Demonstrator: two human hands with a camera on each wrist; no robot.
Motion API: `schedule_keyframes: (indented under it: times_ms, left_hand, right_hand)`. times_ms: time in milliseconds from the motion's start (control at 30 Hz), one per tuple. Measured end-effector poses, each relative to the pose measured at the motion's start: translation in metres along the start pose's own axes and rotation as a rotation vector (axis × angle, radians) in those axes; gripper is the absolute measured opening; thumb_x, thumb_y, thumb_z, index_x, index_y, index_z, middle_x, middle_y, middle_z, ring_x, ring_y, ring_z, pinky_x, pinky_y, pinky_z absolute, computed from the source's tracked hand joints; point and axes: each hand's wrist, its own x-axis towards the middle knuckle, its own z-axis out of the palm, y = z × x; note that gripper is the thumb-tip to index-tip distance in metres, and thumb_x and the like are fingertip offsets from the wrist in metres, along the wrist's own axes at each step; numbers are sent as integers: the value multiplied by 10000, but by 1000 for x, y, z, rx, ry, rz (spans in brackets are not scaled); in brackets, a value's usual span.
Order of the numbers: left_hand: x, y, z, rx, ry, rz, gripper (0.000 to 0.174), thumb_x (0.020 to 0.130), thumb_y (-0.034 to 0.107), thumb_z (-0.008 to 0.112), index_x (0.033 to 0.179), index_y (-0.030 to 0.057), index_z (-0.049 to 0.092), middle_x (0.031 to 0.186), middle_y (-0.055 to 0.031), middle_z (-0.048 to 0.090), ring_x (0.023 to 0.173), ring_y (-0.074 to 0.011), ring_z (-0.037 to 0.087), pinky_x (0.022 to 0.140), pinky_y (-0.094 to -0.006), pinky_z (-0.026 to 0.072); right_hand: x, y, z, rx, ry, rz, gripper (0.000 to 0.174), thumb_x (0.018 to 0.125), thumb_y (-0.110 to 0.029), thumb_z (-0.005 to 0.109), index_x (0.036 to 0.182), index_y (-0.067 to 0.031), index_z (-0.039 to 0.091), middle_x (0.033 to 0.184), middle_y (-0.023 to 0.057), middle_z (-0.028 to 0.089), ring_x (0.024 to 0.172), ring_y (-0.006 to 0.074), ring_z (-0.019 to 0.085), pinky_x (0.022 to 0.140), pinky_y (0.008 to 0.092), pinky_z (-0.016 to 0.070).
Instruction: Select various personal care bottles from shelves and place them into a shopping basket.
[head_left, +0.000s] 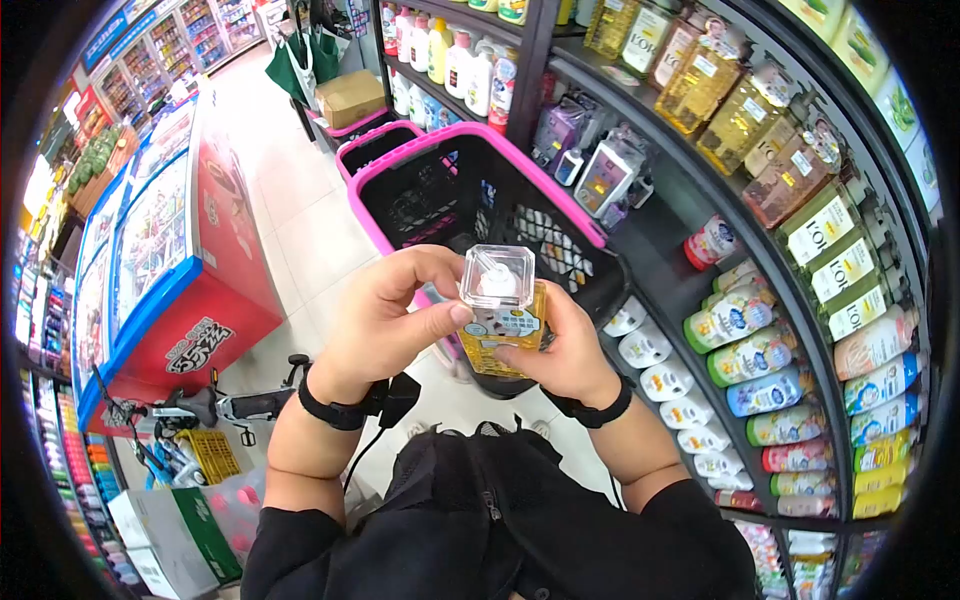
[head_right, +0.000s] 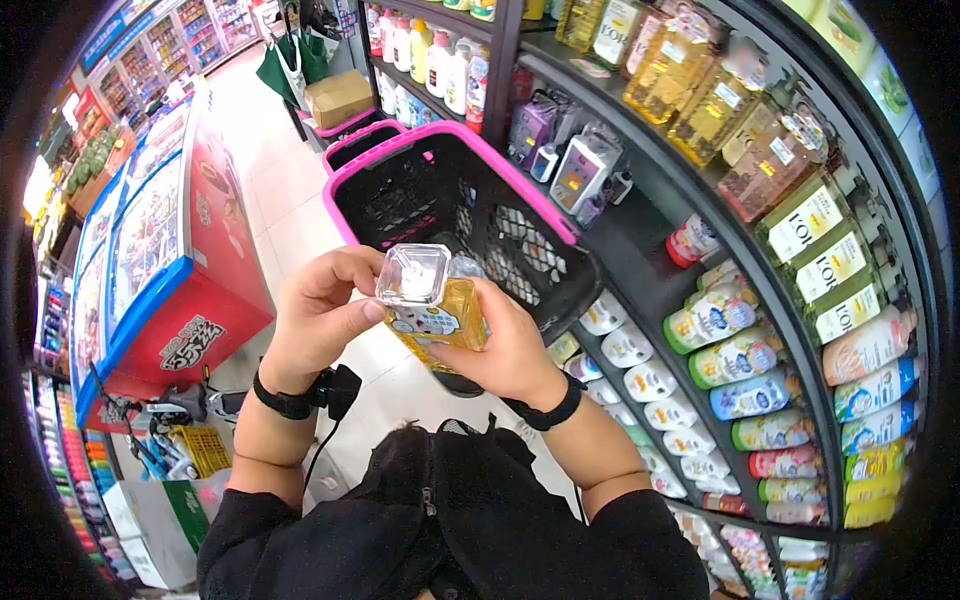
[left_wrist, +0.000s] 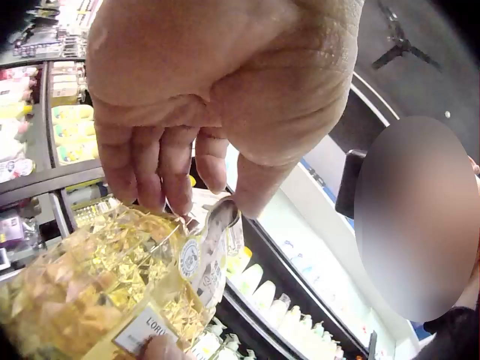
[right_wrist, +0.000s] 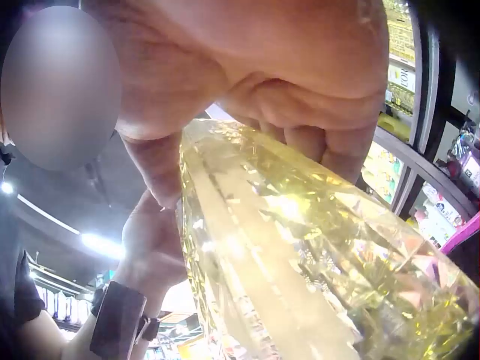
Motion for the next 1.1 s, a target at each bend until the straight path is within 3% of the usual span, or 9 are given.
schedule_keyframes:
  times_ms: [67,300,333,433,500,633,733,833,1100]
  left_hand:
    - [-13,2,-31,52,6,4,146,852,77,765,859,32,627,993,-94,665,903,-206,626,827,-326,493]
    - [-47,15,-126,146,9,-65,43,890,3,665,900,9,624,993,-116,668,922,-247,634,832,-349,496]
    - [-51,11,-139,145,1,-29,79,958,16,548,963,-15,620,1039,-137,661,967,-241,622,875,-361,490]
    - [-60,-17,-152,-108,202,-128,209,1005,112,491,1098,-42,598,1114,-150,643,1033,-222,597,933,-371,472]
    - [-64,-36,-158,-183,76,-253,647,957,404,644,1366,-55,443,1281,-158,577,1185,-241,560,1046,-399,422]
    - [-53,-66,-163,-67,-214,-392,860,806,311,849,1444,-42,393,1395,-163,537,1329,-258,497,1129,-422,354]
    - [-27,-88,-173,-113,-303,-446,740,793,179,843,1396,-22,464,1312,-145,607,1241,-220,566,1054,-385,436]
    - [27,-91,-181,-96,-361,-490,548,790,82,831,1275,-5,592,1154,-86,693,1090,-186,648,958,-348,510]
    - [152,-148,-180,-17,-659,-396,552,810,33,782,1316,-11,564,1194,-94,667,1110,-185,626,974,-360,500]
  right_hand:
    - [6,1,34,-49,8,8,655,734,-151,851,1297,-17,544,1137,128,684,1046,236,675,919,351,514]
    - [45,-9,124,136,-124,149,612,762,-121,839,1282,-21,532,1177,113,667,1076,195,657,926,342,506]
    - [50,-4,131,139,-147,160,650,758,-114,852,1309,-19,521,1195,111,657,1104,181,643,948,335,499]
    - [67,-6,142,129,-160,139,708,748,-132,871,1343,-16,505,1211,123,651,1122,194,639,971,337,495]
    - [79,1,142,90,-142,64,728,772,-147,863,1376,-7,481,1241,127,645,1144,203,629,994,345,486]
    - [110,12,143,356,-93,84,711,800,-145,837,1393,-13,467,1255,105,637,1180,182,603,1027,351,462]
    - [138,28,144,482,-22,17,671,813,-169,825,1370,-14,484,1230,106,645,1158,188,610,1006,357,473]
    - [167,23,119,214,4,-12,645,820,-205,817,1349,-17,499,1216,115,649,1133,201,621,985,360,483]
    - [213,32,65,125,314,44,645,838,-172,804,1364,-11,468,1239,109,627,1157,185,601,995,346,472]
